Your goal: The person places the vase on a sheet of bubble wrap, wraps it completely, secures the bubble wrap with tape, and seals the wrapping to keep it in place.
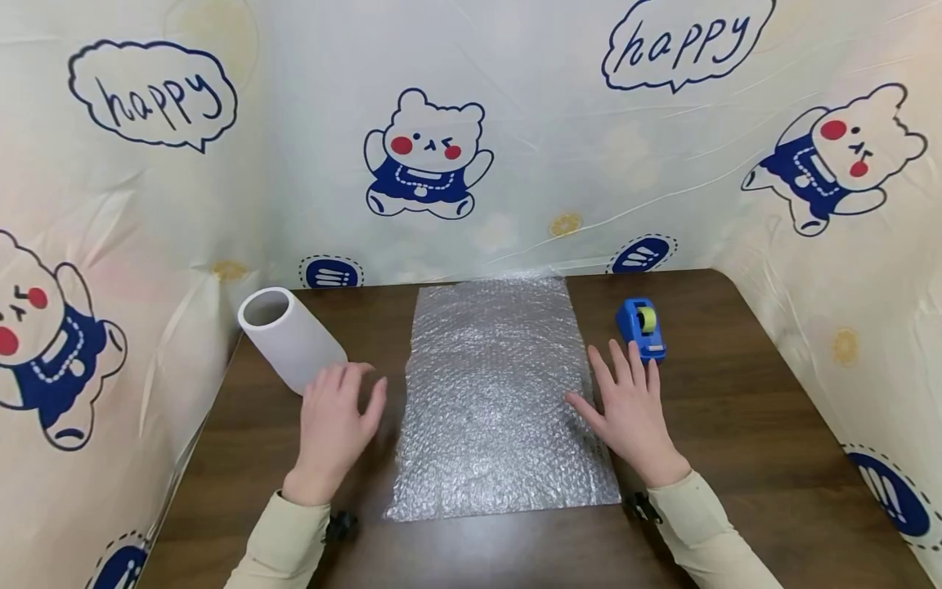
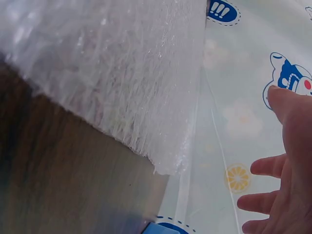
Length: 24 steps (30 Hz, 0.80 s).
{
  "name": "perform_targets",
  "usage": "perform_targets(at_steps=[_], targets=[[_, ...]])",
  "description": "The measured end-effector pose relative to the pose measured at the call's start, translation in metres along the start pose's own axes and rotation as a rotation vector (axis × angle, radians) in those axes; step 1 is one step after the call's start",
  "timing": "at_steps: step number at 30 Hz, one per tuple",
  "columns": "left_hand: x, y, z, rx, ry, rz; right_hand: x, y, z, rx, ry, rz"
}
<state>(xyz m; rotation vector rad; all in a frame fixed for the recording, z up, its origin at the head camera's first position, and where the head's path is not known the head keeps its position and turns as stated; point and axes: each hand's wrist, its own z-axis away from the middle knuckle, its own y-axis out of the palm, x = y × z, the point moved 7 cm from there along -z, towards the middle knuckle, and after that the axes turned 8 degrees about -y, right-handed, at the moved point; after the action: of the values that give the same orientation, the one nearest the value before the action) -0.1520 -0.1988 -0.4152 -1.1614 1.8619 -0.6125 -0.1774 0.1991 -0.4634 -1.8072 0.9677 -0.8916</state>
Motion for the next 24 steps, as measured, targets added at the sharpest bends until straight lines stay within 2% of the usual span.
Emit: perform_targets(at_steps=[4, 9, 12, 15, 17, 19, 22, 24], targets=[[0.012, -0.022, -0.009, -0.144, -0.014, 0.073, 0.001, 0.000, -0.001, 0.004, -0.007, -0.001], [0.033, -0.052, -0.019, -0.340, -0.062, 0.107, 0.002, -0.001, -0.002, 0.025, -0.003, -0.006], [0.047, -0.069, -0.025, -0.433, -0.127, 0.125, 0.001, -0.001, -0.001, 0.032, 0.007, -0.008], [0.063, -0.082, -0.031, -0.472, -0.215, 0.154, 0.000, -0.001, -0.001, 0.026, 0.008, -0.007], [0.074, -0.086, -0.036, -0.447, -0.303, 0.168, 0.000, 0.000, 0.000, 0.018, 0.005, -0.006], [0.086, -0.085, -0.041, -0.379, -0.412, 0.189, -0.001, 0.000, 0.000, 0.011, 0.001, -0.002], [0.104, -0.075, -0.046, -0.220, -0.597, 0.228, -0.002, 0.001, 0.000, 0.017, 0.004, -0.002], [0.112, -0.068, -0.047, -0.122, -0.684, 0.255, -0.002, 0.002, 0.001, 0.034, 0.013, -0.009]])
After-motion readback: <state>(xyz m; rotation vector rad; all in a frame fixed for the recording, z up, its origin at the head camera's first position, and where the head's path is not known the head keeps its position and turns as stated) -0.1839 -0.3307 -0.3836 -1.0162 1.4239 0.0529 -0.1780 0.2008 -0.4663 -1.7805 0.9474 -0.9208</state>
